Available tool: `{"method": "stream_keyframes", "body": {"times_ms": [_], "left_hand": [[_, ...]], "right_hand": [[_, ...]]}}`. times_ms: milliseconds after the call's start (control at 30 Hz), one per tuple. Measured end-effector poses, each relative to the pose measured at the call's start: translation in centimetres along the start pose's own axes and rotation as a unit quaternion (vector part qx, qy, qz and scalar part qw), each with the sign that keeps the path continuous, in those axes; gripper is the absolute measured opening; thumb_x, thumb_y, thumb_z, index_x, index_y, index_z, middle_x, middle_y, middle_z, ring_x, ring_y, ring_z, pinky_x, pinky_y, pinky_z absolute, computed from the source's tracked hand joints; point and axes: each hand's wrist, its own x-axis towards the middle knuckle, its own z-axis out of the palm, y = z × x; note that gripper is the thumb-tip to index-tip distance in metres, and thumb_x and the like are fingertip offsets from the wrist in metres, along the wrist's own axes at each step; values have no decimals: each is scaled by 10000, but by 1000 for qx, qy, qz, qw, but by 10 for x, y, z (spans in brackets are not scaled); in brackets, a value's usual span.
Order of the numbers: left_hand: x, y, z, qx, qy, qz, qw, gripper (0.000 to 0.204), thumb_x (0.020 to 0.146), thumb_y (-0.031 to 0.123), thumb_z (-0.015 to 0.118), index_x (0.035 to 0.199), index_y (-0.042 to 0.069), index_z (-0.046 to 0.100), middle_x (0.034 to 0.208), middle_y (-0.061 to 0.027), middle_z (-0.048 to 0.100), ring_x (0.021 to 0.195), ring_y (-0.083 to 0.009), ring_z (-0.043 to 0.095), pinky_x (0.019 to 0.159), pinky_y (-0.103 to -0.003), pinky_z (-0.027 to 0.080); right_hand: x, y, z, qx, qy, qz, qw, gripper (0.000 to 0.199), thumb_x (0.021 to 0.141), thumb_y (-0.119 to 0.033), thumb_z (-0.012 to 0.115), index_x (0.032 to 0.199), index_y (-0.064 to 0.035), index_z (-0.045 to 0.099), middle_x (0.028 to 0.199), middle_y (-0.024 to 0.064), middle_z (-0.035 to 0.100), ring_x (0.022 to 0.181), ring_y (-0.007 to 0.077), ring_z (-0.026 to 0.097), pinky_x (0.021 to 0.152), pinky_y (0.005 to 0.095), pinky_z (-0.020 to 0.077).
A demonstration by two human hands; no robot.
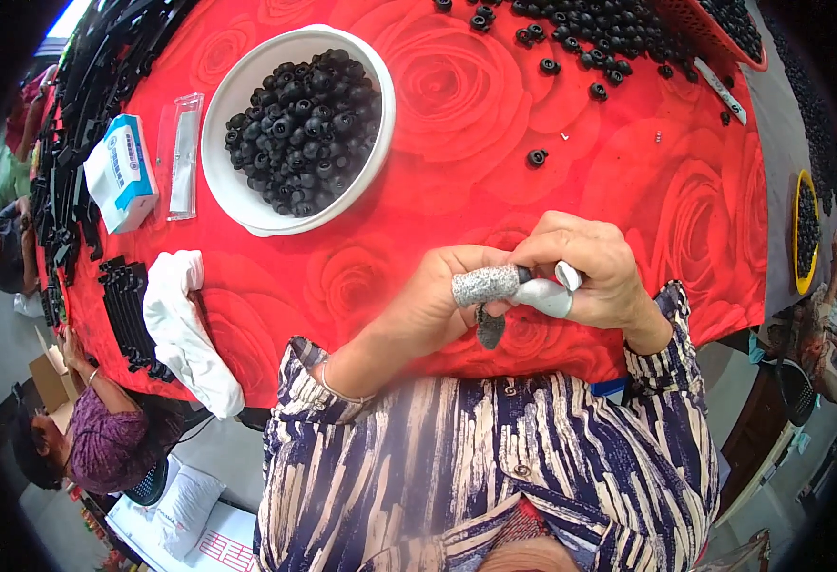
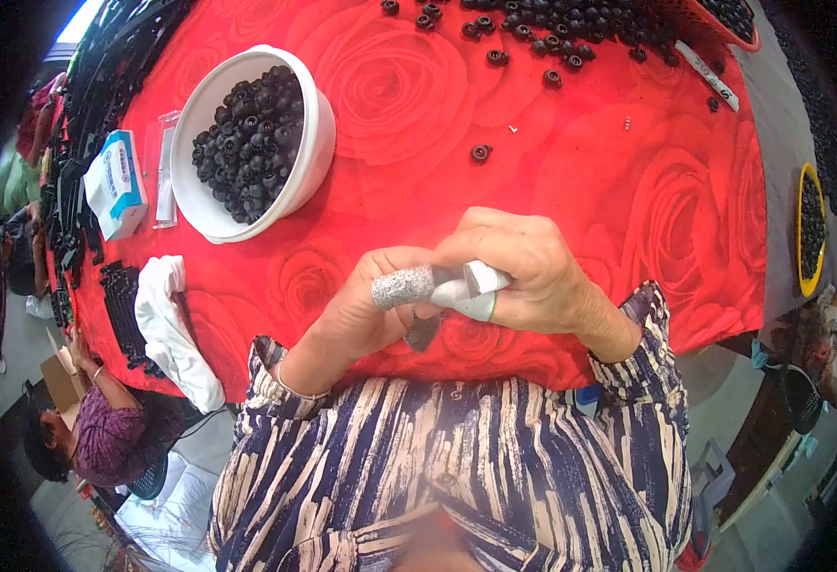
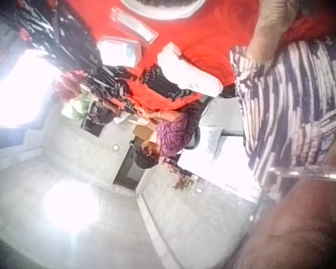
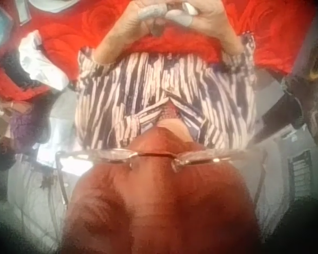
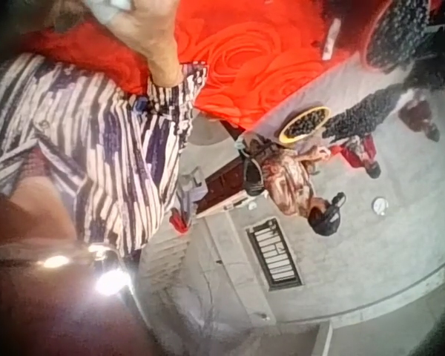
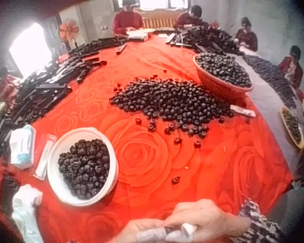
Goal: The person trims excess material from small plastic parts using a small blade and places the finished pieces onto the table.
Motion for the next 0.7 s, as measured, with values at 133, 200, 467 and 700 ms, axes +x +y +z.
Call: {"method": "stream_keyframes", "body": {"times_ms": [133, 200, 467, 700], "left_hand": [[1, -5, -6, -13, -5, 34, 999, 223, 855, 138, 610, 1012, -20, 615, 862, -69, 633, 703, -95, 582, 635, -190, 469], [-1, -6, -6, -8, 13, 31, 999, 227, 855, 139, 610, 1014, -22, 615, 853, -73, 634, 702, -94, 580, 631, -190, 467], [-1, 1, -4, 5, 14, -21, 1000, 235, 850, 129, 621, 1019, -35, 618, 853, -89, 642, 702, -92, 580, 626, -188, 460], [0, -9, -1, -21, 53, 46, 997, 234, 850, 79, 606, 1052, -40, 608, 885, -95, 641, 720, -96, 583, 637, -193, 468]], "right_hand": [[1, -4, 1, -7, 19, 3, 1000, 257, 691, -96, 745, 888, 8, 616, 706, 79, 573, 600, 167, 547, 511, 273, 419], [1, -3, 3, -13, 41, 11, 999, 256, 703, -106, 750, 886, 17, 621, 689, 67, 582, 575, 128, 530, 489, 245, 401], [-3, 2, 1, 14, 0, -9, 1000, 246, 706, -109, 740, 880, -2, 602, 665, 80, 538, 555, 209, 543, 471, 306, 412], [1, 0, 7, -81, 44, -78, 993, 279, 678, -51, 749, 909, 26, 613, 676, 91, 595, 519, 164, 539, 448, 262, 399]]}}
